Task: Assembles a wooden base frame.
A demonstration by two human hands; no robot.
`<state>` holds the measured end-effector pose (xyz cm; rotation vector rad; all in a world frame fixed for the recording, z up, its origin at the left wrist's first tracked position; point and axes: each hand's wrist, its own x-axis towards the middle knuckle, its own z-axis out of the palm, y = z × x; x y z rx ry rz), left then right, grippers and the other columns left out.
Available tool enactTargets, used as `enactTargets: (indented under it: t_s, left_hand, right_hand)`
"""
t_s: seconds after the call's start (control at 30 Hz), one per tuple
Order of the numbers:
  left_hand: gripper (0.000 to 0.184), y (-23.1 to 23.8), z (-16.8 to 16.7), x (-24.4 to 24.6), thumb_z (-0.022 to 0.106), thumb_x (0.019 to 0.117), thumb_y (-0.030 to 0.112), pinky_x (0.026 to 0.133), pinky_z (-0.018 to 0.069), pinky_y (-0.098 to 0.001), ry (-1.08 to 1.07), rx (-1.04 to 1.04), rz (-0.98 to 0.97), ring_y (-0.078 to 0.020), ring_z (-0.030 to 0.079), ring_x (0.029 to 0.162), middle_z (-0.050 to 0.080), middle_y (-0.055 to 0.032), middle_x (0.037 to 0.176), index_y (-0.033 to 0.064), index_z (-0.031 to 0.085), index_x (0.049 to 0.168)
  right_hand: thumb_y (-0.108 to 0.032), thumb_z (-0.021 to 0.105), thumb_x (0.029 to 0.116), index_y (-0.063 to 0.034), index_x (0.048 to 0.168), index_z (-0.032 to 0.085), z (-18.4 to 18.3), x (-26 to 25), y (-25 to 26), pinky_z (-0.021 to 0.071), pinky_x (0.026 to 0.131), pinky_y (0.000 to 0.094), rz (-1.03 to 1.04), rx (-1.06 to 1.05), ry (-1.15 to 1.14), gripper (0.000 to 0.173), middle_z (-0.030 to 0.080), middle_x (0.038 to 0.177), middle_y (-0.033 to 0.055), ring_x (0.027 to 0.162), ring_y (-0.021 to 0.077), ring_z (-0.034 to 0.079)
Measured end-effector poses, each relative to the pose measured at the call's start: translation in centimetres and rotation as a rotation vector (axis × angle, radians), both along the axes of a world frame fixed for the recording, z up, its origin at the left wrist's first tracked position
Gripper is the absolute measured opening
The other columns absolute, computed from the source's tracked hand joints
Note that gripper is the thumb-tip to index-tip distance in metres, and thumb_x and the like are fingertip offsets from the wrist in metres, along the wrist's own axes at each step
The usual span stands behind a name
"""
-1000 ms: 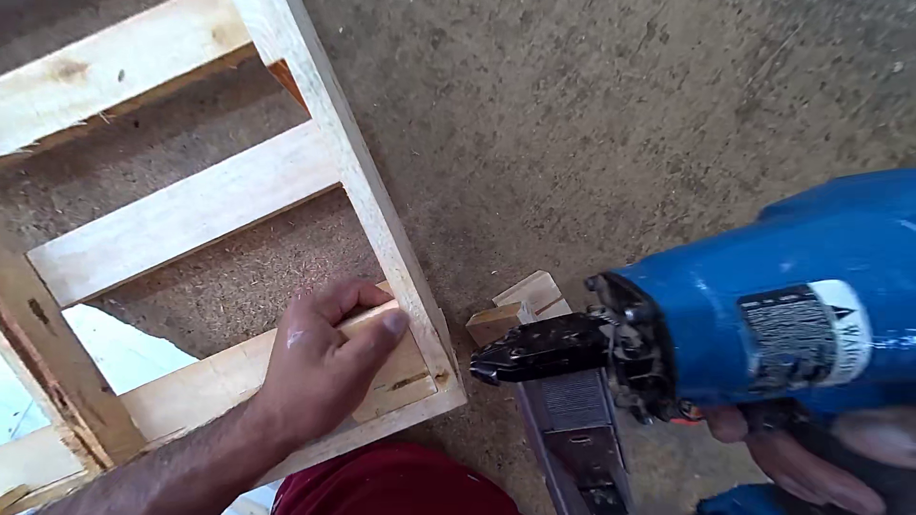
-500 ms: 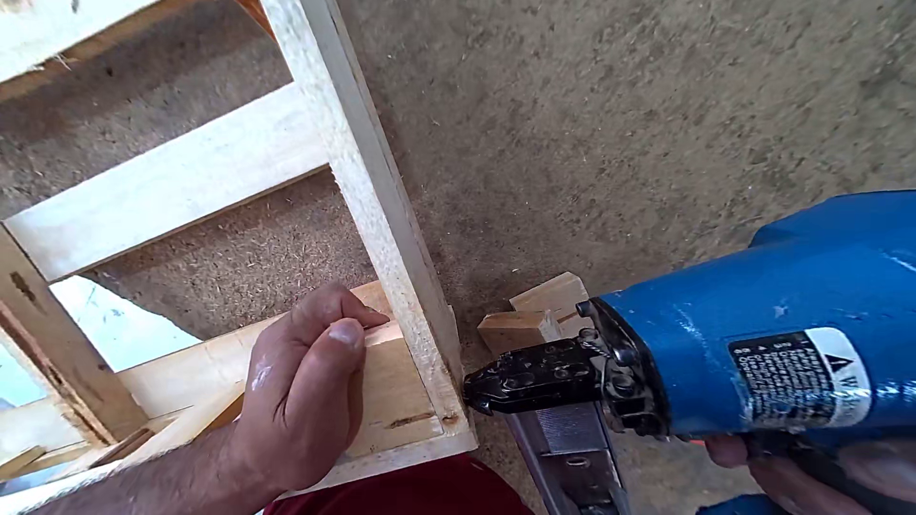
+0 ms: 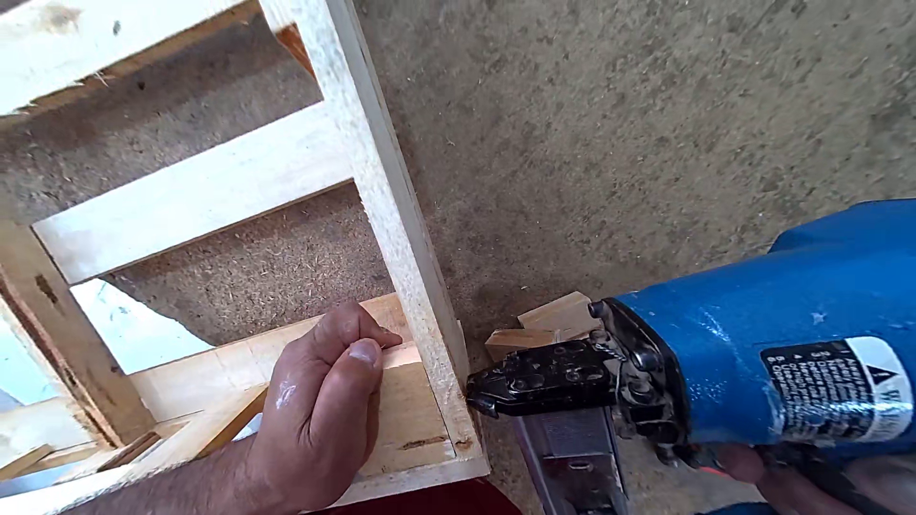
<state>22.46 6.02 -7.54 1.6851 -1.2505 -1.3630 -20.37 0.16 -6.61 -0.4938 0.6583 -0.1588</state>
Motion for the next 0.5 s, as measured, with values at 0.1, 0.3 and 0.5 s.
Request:
enactTargets:
  t_s: [0.1, 0.3, 0.5]
  left_hand:
    - [0.029, 0.0, -0.1, 0.0, 0.035, 0.1017, 0.025, 0.042, 0.0474, -0.0219, 0.005, -0.003, -0.003, -0.0055, 0.055, 0.052, 0.056, 0.0062, 0.067, 0.0208, 0.061, 0.089]
    - [0.030, 0.1, -0.2, -0.2, 0.036, 0.1017, 0.025, 0.041, 0.0478, -0.0230, 0.005, -0.001, 0.015, -0.0063, 0.055, 0.050, 0.057, 0.0059, 0.066, 0.0211, 0.062, 0.089]
    - [0.051, -1.4, 0.7, -0.8, 0.032, 0.1062, 0.055, 0.038, 0.0474, -0.0289, -0.196, -0.005, -0.107, -0.0073, 0.056, 0.047, 0.059, 0.0069, 0.061, 0.0216, 0.064, 0.084]
  right_hand:
    - [-0.040, 0.067, 0.0975, -0.0159, 0.122, 0.072, -0.4, 0.2, -0.3, 0.0592, 0.065, 0.0202, -0.046, -0.017, -0.022, 0.035, 0.075, 0.094, -0.0004, 0.072, 0.0055, 0.069]
    - [-0.035, 0.064, 0.1000, -0.0136, 0.122, 0.071, -1.0, 1.1, -1.3, 0.0596, 0.061, 0.0213, -0.077, -0.050, -0.062, 0.032, 0.074, 0.094, 0.0045, 0.068, 0.0077, 0.069]
    - [-0.035, 0.069, 0.0950, -0.0148, 0.125, 0.070, 3.5, 0.7, 5.4, 0.0581, 0.057, 0.0209, -0.303, -0.294, 0.149, 0.036, 0.075, 0.096, 0.0068, 0.062, 0.0079, 0.067]
